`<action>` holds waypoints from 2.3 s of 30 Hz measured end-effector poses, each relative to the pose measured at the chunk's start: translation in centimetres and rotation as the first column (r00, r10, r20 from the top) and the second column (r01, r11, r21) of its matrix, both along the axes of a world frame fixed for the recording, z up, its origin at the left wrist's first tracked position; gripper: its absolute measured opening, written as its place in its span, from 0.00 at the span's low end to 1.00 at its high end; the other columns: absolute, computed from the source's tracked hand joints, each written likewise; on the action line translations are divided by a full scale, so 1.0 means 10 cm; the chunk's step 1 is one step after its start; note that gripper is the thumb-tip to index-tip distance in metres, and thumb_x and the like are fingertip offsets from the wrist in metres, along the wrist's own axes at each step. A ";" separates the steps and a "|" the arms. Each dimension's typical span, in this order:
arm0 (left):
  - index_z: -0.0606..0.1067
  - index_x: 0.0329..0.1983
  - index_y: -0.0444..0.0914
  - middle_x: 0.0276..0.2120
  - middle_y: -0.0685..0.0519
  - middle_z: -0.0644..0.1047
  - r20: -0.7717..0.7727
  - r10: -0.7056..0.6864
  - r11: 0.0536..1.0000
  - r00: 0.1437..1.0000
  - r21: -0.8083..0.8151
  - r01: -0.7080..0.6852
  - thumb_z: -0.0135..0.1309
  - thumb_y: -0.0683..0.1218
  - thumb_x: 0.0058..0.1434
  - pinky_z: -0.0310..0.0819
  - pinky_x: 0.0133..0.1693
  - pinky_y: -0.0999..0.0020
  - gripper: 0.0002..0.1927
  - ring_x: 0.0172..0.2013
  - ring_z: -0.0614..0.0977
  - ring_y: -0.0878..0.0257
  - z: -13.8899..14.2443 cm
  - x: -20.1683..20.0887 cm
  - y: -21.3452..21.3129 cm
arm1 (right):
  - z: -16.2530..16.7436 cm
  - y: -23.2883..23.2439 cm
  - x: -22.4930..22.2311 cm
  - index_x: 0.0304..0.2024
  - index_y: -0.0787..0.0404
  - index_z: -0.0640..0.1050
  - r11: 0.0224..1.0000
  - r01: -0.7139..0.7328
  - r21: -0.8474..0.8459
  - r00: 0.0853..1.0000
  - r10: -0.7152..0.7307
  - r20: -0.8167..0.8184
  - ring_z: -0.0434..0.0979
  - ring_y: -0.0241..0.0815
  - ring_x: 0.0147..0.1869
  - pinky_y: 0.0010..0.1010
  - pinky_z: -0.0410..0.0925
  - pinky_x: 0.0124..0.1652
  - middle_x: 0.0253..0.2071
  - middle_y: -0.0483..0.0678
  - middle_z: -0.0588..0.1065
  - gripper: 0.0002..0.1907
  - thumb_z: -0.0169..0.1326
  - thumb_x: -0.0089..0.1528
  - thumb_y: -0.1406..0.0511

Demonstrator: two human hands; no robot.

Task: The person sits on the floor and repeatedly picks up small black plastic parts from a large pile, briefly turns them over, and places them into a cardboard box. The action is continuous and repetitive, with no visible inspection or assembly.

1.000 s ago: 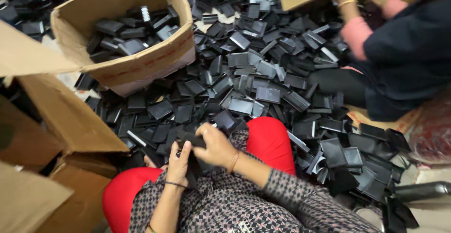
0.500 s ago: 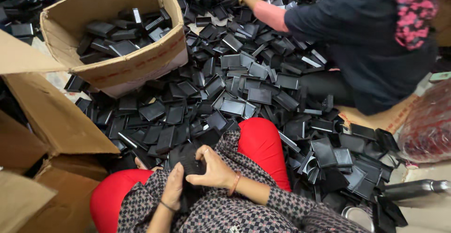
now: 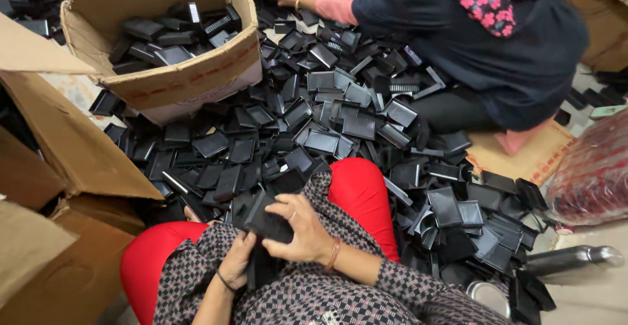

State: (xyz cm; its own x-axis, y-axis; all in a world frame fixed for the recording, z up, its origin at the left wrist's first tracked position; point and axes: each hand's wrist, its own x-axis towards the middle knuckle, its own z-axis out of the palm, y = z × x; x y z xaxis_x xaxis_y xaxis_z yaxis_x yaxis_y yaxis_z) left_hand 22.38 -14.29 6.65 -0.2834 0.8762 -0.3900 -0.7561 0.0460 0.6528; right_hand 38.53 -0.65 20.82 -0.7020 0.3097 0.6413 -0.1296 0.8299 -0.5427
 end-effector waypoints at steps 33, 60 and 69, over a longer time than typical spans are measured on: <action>0.72 0.64 0.39 0.46 0.53 0.77 -0.314 0.470 0.871 0.825 0.015 -0.491 0.34 0.68 0.71 0.74 0.46 0.69 0.35 0.41 0.78 0.65 0.54 -0.21 0.68 | -0.53 0.08 -0.55 0.65 0.66 0.73 0.393 -0.119 -0.912 0.955 0.296 0.004 0.76 0.35 0.52 0.30 0.71 0.52 0.52 0.51 0.78 0.34 0.66 0.58 0.61; 0.72 0.47 0.36 0.36 0.54 0.77 -0.683 0.576 0.783 0.449 0.302 -0.544 0.37 0.58 0.76 0.73 0.42 0.72 0.22 0.36 0.78 0.66 0.03 -1.26 0.75 | 0.44 0.63 -1.45 0.70 0.62 0.63 0.659 0.144 -0.738 0.989 -0.072 0.129 0.77 0.55 0.41 0.44 0.71 0.44 0.43 0.61 0.76 0.34 0.58 0.62 0.67; 0.74 0.37 0.34 0.28 0.53 0.78 -0.548 0.675 0.670 0.494 0.176 -0.721 0.37 0.62 0.75 0.74 0.34 0.74 0.29 0.28 0.78 0.68 -0.34 -1.74 1.15 | 0.53 2.36 -2.97 0.40 0.69 0.77 0.946 0.324 0.008 0.829 -0.287 0.480 0.80 0.59 0.37 0.46 0.70 0.41 0.34 0.62 0.77 0.16 0.47 0.73 0.61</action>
State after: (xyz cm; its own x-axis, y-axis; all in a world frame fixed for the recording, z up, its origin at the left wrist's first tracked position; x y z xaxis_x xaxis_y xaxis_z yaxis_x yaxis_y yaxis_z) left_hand 4.96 -2.78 3.26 -0.9612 0.2758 -0.0090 -0.0889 -0.2785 0.9563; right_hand 8.81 22.99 26.16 -0.7743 0.5905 0.2275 0.4091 0.7415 -0.5318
